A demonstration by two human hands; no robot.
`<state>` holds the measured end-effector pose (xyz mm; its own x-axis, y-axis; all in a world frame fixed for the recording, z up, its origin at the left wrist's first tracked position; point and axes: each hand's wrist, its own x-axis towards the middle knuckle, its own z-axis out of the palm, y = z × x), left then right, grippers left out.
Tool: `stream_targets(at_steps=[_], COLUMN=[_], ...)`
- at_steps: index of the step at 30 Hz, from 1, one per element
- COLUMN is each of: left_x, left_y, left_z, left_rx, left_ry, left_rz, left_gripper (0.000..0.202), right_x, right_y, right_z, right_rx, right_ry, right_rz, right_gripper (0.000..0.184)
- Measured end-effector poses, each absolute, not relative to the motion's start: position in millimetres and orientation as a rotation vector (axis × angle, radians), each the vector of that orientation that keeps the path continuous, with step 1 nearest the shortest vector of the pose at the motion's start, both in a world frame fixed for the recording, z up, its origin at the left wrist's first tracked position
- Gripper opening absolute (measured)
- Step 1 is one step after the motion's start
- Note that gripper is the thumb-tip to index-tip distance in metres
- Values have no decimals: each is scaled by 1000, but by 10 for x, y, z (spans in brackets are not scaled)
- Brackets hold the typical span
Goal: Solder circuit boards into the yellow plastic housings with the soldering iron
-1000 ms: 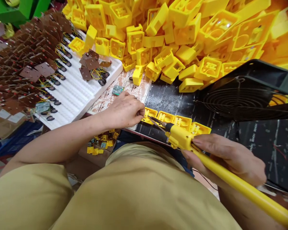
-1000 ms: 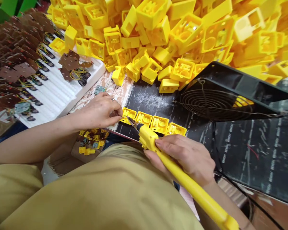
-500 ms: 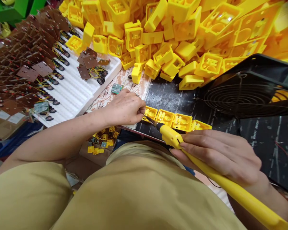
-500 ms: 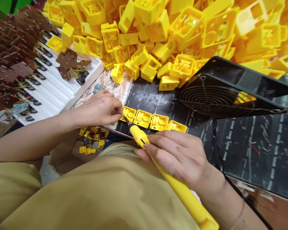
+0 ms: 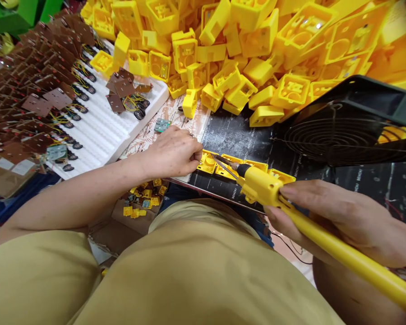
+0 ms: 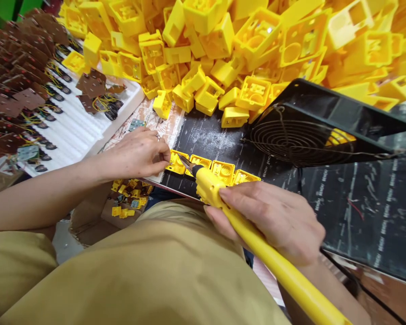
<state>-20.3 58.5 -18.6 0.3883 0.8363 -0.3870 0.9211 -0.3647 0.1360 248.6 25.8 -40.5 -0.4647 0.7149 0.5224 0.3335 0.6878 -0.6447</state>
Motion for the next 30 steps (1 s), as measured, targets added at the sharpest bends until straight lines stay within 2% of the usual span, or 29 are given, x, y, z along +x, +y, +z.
stream_targets(at_steps=[3,5,9,11,13,15,19,21,27,30], left_x=[-311,-395,-476,-469,-452,-434,-404,-393,-395,-394], left_y=[496,409,258,231,239,269,336,355,379,379], left_z=[-244,-325,-517,-572,-588,-581,-560,-551,-470,-420], left_rx=[2353,2331,2152,2059,1988,1939,1899,1879,1867,1892], left_ry=[1496,1514,1644,1690,1714,1698,1642,1664,1758,1760], left_rz=[-166,88,546,618,632,624,582,549,400,318], left_gripper=[16,19,34,27,16,14,19,20,15,16], right_x=[2525,2542,2488,2436,2398,2385,2403,2413,2422,2429], right_y=[219,187,150,143,138,130,97,79,63,75], right_z=[-486,-533,-571,-565,-559,-561,-562,-546,-477,-480], right_rx=[-906,-992,-892,-857,-865,-897,-1004,-1107,-1186,-1171], right_ry=[-2060,-1990,-1858,-1865,-1868,-1852,-1884,-1867,-1881,-1894], right_rz=[470,371,450,521,531,487,471,514,532,566], right_gripper=[45,53,33,24,19,21,44,50,39,41])
